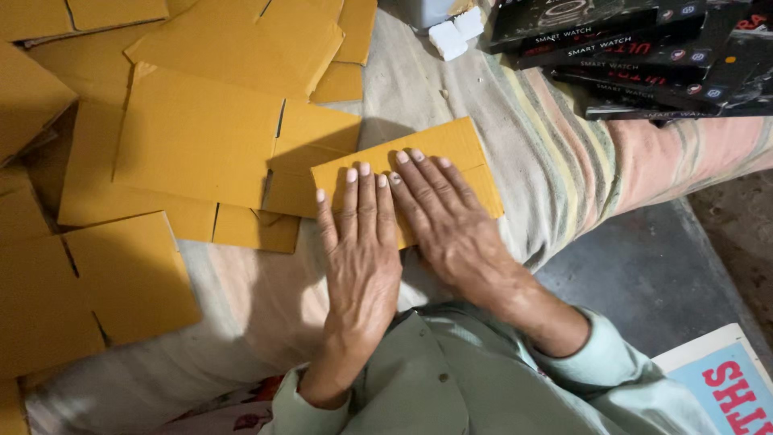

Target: The person folds flat yellow cardboard boxes into shape, pressing the side flaps and base creases with both hands, then sets each finished box aside and picks up the next flat blank. The person repeats this folding cycle on the work surface.

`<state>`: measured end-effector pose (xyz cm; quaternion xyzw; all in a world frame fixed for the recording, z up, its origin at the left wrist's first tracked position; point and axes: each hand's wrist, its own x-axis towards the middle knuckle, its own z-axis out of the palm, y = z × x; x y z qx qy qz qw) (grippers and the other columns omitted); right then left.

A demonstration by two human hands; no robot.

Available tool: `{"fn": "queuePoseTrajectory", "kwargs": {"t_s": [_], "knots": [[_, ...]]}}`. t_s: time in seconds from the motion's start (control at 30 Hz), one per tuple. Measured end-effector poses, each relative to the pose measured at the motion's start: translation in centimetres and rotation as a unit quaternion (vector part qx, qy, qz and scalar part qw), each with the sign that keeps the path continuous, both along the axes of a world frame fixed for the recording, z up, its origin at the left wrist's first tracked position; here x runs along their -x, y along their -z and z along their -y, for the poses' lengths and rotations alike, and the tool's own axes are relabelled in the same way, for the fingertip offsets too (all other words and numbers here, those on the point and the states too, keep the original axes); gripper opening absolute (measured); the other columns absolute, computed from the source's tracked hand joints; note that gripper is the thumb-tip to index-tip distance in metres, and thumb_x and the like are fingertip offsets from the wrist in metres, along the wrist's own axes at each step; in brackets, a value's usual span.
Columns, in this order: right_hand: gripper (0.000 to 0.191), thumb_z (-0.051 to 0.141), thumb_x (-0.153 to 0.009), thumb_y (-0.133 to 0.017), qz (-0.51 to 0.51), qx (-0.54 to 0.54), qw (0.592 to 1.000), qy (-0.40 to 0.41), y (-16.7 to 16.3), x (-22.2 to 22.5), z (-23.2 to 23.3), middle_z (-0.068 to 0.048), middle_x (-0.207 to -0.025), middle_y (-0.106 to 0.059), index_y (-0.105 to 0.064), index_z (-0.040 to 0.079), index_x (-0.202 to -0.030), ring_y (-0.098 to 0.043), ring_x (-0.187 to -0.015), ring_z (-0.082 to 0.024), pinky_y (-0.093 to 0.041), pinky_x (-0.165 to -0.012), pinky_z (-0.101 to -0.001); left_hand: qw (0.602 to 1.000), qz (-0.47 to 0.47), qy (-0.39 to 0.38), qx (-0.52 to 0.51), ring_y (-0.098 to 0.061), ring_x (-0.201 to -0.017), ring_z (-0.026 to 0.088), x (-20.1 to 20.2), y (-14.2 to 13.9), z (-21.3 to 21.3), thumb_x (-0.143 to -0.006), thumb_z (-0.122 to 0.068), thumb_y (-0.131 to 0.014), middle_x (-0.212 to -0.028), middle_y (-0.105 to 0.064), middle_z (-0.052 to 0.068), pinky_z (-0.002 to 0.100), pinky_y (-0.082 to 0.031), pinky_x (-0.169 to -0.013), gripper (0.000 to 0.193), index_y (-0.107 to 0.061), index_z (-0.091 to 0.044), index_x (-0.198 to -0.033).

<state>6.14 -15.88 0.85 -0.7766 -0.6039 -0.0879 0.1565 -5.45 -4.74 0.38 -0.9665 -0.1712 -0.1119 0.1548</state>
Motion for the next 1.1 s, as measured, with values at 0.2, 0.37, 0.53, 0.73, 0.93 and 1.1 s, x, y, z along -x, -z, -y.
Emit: {"fn": "queuePoseTrajectory", "kwargs": {"t_s": [0.2, 0.37, 0.53, 0.73, 0.93, 1.1], "knots": [[0.084, 0.035, -0.089, -0.061, -0.091, -0.004, 0.996, -0.016, -2.2, -2.7, 3.2, -0.028, -0.164, -0.029, -0.034, -0.009, -0.155, -0.020, -0.155, -0.040, -0.012, -0.125, -0.0533, 0.951, 0.119, 0.067, 0.277, -0.021, -0.151, 0.043, 2.3, -1.1, -1.9, -0.090, -0.049, -0.063, -0.159, -0.030, 0.032, 0.062, -0.009, -0.121, 0.090, -0.036, 0.016, -0.148], [0.066, 0.026, -0.097, -0.059, -0.060, -0.020, 0.997, 0.035, -1.6, -1.9, 0.2, -0.029, -0.159, -0.038, -0.042, -0.008, -0.151, -0.031, -0.153, -0.042, -0.018, -0.127, -0.0526, 0.961, 0.077, 0.005, 0.267, -0.028, -0.153, 0.040, -0.5, -1.5, -2.2, -0.100, -0.029, -0.058, -0.160, -0.038, 0.026, 0.059, -0.014, -0.127, 0.063, -0.043, 0.009, -0.148], [0.056, 0.021, -0.092, -0.060, -0.023, -0.066, 0.997, 0.018, -0.7, -2.8, -3.8, -0.027, -0.147, -0.055, -0.055, -0.005, -0.141, -0.047, -0.143, -0.042, -0.029, -0.122, -0.0508, 0.975, 0.130, 0.014, 0.177, -0.043, -0.143, 0.036, -4.0, -1.3, -3.0, -0.095, -0.017, -0.057, -0.148, -0.053, 0.018, 0.065, -0.019, -0.119, 0.054, -0.050, 0.002, -0.145], [0.030, 0.029, -0.095, -0.065, -0.019, -0.034, 0.999, 0.016, -1.4, -5.7, -4.5, -0.017, -0.098, -0.064, -0.068, 0.003, -0.109, -0.059, -0.097, -0.036, -0.044, -0.090, -0.0480, 0.948, 0.127, -0.022, 0.291, -0.054, -0.111, 0.042, -4.4, -1.4, -4.7, -0.101, -0.030, -0.058, -0.115, -0.059, 0.022, 0.058, -0.045, -0.092, 0.034, -0.059, -0.001, -0.118], [0.035, 0.036, -0.097, -0.070, 0.014, -0.034, 0.984, 0.175, -1.9, -5.4, -4.3, -0.017, -0.094, -0.064, -0.065, 0.002, -0.095, -0.060, -0.093, -0.036, -0.042, -0.086, -0.0490, 0.929, 0.129, -0.090, 0.335, -0.055, -0.107, 0.043, -4.4, -1.7, -5.3, -0.103, -0.042, -0.058, -0.107, -0.057, 0.023, 0.056, -0.049, -0.083, 0.043, -0.056, 0.001, -0.099], [0.034, 0.023, -0.084, -0.068, 0.050, -0.134, 0.989, -0.024, -2.1, -4.8, -4.6, -0.017, -0.099, -0.065, -0.065, -0.002, -0.106, -0.061, -0.099, -0.034, -0.044, -0.099, -0.0480, 0.968, 0.202, 0.093, 0.121, -0.058, -0.119, 0.037, -4.3, -1.2, -4.9, -0.097, -0.022, -0.056, -0.111, -0.060, 0.016, 0.064, -0.034, -0.114, 0.021, -0.057, -0.003, -0.105]]}}
